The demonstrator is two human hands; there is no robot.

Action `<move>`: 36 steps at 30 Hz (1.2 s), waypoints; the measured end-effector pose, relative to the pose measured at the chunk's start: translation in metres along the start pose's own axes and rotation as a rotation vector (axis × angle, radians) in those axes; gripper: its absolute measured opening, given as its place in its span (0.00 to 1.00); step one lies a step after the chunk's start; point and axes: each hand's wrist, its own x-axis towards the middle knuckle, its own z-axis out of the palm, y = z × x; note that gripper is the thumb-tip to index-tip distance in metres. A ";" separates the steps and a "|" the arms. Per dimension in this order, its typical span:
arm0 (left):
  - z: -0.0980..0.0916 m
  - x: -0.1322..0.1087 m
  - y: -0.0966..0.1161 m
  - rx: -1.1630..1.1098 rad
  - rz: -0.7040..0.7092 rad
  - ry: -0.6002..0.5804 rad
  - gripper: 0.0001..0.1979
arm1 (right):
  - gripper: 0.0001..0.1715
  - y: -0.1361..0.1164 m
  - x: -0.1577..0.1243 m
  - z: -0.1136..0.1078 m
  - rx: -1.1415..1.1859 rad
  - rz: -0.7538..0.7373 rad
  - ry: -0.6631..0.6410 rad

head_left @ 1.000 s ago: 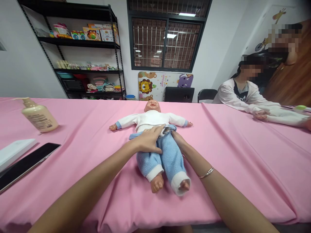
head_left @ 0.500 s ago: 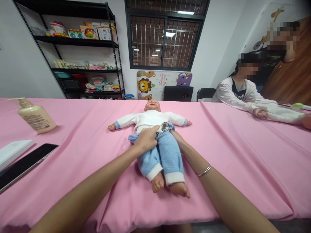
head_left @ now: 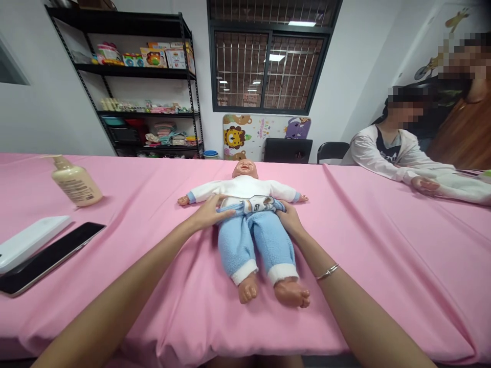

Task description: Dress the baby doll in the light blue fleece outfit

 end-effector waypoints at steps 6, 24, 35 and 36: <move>0.002 -0.009 -0.012 -0.304 -0.032 -0.013 0.27 | 0.21 -0.011 -0.006 0.007 0.155 0.198 -0.087; -0.004 -0.003 -0.015 -0.336 -0.095 -0.010 0.22 | 0.29 -0.043 -0.005 -0.004 0.238 0.238 -0.098; 0.014 -0.001 -0.013 -0.432 -0.199 0.232 0.21 | 0.27 -0.019 0.007 -0.008 -0.343 -0.141 0.025; 0.013 -0.001 -0.015 -0.421 -0.205 0.219 0.21 | 0.27 -0.013 0.007 -0.011 -0.340 -0.085 -0.022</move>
